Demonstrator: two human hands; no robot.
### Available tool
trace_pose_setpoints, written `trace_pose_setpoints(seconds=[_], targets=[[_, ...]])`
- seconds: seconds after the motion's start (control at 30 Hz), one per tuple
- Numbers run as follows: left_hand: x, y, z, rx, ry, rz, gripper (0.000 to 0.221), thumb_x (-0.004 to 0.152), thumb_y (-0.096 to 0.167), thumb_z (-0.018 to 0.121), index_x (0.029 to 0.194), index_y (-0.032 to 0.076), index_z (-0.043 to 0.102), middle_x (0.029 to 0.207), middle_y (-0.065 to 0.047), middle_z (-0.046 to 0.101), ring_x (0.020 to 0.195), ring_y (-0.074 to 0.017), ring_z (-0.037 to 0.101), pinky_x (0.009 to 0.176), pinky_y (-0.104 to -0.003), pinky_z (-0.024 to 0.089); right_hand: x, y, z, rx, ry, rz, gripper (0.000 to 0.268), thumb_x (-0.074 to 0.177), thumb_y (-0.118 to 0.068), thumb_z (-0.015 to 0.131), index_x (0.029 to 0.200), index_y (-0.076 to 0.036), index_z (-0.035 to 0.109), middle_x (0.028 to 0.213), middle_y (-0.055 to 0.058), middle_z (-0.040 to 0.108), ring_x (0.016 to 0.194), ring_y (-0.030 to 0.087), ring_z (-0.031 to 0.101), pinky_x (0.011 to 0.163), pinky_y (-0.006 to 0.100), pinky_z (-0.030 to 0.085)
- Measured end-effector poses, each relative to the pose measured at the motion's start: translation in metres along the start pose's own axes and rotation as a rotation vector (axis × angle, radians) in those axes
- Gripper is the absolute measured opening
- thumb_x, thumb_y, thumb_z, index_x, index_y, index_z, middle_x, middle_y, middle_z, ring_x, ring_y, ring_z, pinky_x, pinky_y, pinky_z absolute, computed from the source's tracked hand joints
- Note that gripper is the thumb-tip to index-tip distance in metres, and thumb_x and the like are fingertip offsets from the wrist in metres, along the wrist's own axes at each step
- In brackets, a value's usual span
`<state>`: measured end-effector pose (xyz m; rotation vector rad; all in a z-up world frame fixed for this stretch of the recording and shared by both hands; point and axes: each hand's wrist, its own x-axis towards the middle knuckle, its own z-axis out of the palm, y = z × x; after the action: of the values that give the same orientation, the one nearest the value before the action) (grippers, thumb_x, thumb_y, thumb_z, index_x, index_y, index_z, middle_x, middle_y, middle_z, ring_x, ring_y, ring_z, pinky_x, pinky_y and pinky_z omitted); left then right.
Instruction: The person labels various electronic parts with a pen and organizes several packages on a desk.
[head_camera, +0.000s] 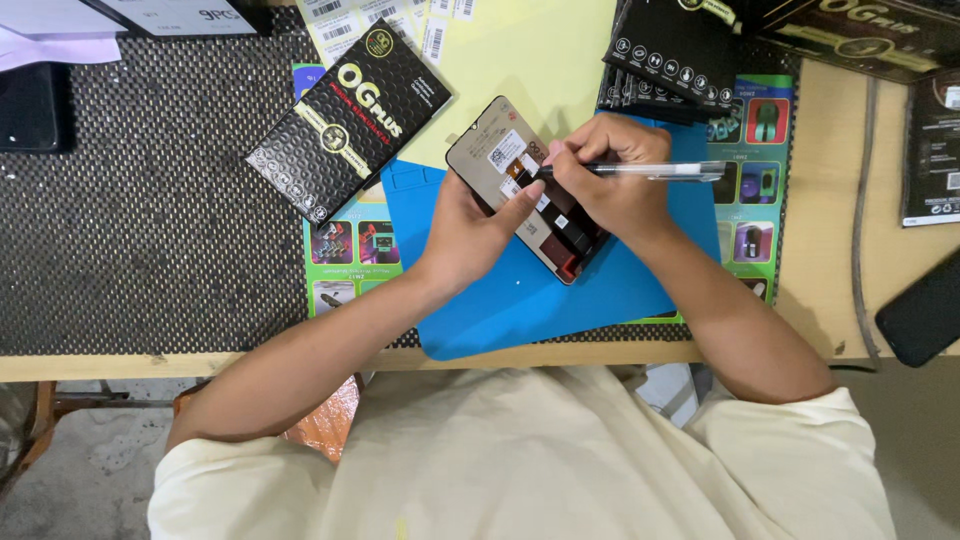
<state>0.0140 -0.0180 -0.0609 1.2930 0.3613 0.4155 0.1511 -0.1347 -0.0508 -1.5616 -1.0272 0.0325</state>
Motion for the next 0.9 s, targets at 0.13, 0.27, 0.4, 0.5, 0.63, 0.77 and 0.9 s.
trace_pose_setpoints(seconds=[0.13,0.27,0.4,0.5,0.63,0.77,0.9], targets=[[0.001,-0.007,-0.001,-0.005,0.0,0.007,0.048,0.094,0.009,0.075,0.13,-0.011,0.05,0.112,-0.03,0.066,0.107,-0.0397,0.069,0.079,-0.051,0.064,-0.001,0.005,-0.003,-0.014,-0.021,-0.012,0.034,0.088,0.007,0.084,0.067,-0.002,0.059,0.074,0.015,0.075,0.059,0.027,0.065,0.058,0.033,0.048],[0.002,-0.007,-0.002,-0.001,-0.003,0.005,0.049,0.094,0.009,0.076,0.13,-0.011,0.05,0.112,-0.031,0.066,0.106,-0.0431,0.07,0.077,-0.052,0.064,-0.001,0.003,-0.002,-0.021,-0.009,-0.023,0.037,0.089,0.006,0.084,0.065,-0.002,0.057,0.073,0.014,0.074,0.058,0.028,0.065,0.058,0.034,0.049],[0.001,-0.005,-0.001,0.008,0.002,0.016,0.049,0.093,0.008,0.076,0.129,-0.012,0.05,0.109,-0.03,0.066,0.104,-0.043,0.07,0.074,-0.051,0.064,0.0,0.0,-0.001,-0.028,-0.007,-0.026,0.037,0.089,0.007,0.083,0.065,-0.002,0.056,0.072,0.015,0.074,0.057,0.028,0.064,0.057,0.034,0.048],[0.001,-0.005,0.0,0.006,0.008,0.012,0.049,0.093,0.009,0.076,0.13,-0.011,0.05,0.11,-0.029,0.066,0.105,-0.0401,0.07,0.075,-0.05,0.064,0.0,0.0,-0.001,-0.028,-0.002,-0.018,0.037,0.089,0.008,0.082,0.065,-0.002,0.056,0.072,0.015,0.074,0.056,0.027,0.064,0.057,0.033,0.048],[0.001,-0.002,0.0,0.027,0.009,0.018,0.049,0.094,0.01,0.075,0.129,-0.011,0.05,0.109,-0.03,0.066,0.104,-0.042,0.07,0.073,-0.051,0.064,-0.002,0.003,-0.001,-0.036,0.014,-0.033,0.037,0.088,0.009,0.082,0.064,-0.003,0.056,0.072,0.015,0.074,0.057,0.025,0.065,0.057,0.032,0.049],[0.0,0.002,0.001,0.038,0.009,0.005,0.049,0.094,0.01,0.075,0.129,-0.011,0.05,0.109,-0.029,0.066,0.103,-0.0429,0.071,0.073,-0.051,0.064,-0.002,0.001,0.002,-0.018,0.017,-0.019,0.036,0.087,0.009,0.083,0.064,-0.002,0.056,0.072,0.014,0.074,0.057,0.024,0.063,0.057,0.032,0.048],[0.001,0.001,0.0,0.029,0.011,0.012,0.048,0.093,0.009,0.075,0.129,-0.012,0.05,0.109,-0.029,0.066,0.103,-0.0405,0.07,0.074,-0.051,0.064,-0.002,-0.001,0.0,-0.022,0.034,0.0,0.036,0.087,0.009,0.082,0.064,-0.002,0.057,0.071,0.014,0.074,0.057,0.023,0.063,0.057,0.032,0.048]])
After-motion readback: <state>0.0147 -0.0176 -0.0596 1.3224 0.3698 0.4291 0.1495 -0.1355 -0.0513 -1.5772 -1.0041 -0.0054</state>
